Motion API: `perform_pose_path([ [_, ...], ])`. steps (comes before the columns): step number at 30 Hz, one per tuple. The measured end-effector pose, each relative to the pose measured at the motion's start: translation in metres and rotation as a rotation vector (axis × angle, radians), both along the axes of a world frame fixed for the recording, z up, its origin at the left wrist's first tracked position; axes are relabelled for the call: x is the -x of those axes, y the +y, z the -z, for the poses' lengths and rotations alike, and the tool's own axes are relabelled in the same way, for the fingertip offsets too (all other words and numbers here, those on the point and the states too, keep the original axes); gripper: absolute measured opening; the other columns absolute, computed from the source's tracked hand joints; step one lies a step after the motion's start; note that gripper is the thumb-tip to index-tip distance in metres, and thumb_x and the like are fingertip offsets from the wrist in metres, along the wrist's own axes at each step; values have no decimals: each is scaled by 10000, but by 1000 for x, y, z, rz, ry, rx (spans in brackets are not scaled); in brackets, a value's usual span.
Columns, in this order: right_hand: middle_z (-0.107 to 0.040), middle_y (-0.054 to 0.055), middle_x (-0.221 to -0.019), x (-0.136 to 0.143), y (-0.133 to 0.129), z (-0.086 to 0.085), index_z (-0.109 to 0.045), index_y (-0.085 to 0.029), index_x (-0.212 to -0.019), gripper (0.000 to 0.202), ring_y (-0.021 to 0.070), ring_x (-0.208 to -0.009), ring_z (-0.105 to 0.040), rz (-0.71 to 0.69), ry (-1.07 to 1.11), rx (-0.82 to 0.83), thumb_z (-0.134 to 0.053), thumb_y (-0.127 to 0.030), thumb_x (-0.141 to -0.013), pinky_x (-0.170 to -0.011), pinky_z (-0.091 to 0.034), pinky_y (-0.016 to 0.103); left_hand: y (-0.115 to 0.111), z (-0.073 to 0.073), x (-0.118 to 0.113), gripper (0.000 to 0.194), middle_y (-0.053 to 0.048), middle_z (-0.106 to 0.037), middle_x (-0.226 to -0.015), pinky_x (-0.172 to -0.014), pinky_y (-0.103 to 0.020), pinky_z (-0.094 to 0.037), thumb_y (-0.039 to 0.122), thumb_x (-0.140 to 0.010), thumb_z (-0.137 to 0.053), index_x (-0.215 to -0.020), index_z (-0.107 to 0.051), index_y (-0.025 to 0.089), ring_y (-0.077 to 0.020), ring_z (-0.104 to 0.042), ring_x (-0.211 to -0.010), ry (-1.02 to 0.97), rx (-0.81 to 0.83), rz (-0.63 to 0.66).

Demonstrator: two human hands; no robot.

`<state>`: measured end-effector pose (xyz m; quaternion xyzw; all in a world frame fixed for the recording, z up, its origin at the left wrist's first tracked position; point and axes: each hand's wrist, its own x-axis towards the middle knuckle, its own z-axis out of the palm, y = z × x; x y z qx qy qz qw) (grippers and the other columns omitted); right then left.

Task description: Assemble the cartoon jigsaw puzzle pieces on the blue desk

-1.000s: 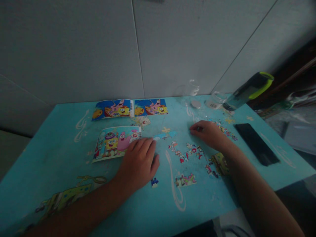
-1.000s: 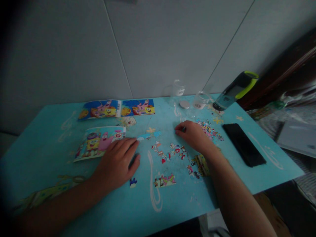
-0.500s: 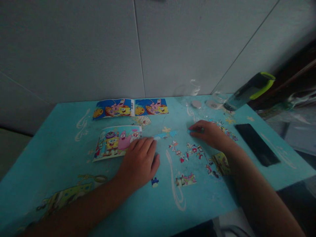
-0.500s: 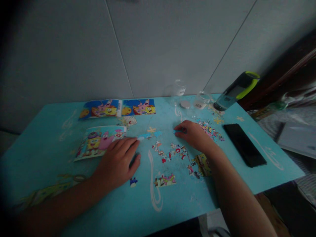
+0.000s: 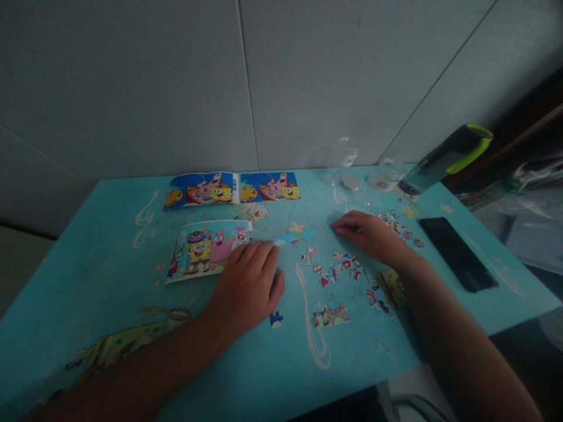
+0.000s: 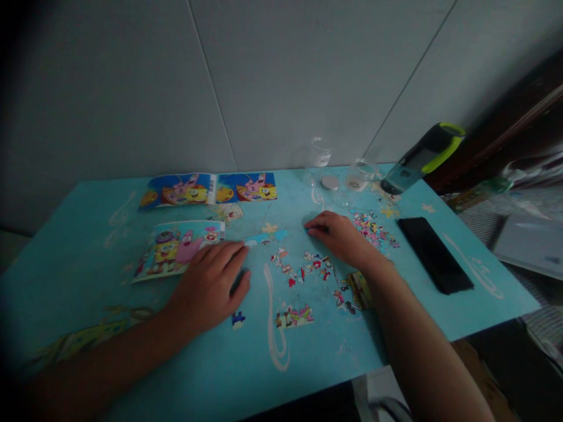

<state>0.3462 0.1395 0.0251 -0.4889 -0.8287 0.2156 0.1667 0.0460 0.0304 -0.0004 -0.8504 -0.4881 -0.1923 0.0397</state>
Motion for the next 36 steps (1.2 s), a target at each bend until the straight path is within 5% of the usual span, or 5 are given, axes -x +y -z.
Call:
perform_pose_path([
  [36,-728,65,-965,10,-4,3,-775,-223,-973,199,200,-827,-681,44,-16,-95,-590,-262,-911,-790,-530,340,0,0,0,379,-196,-610,-1298,-1038,-546,-450,274,-974,-492,-1277,-596,71,-342,-553,-1206,17,29,-9],
])
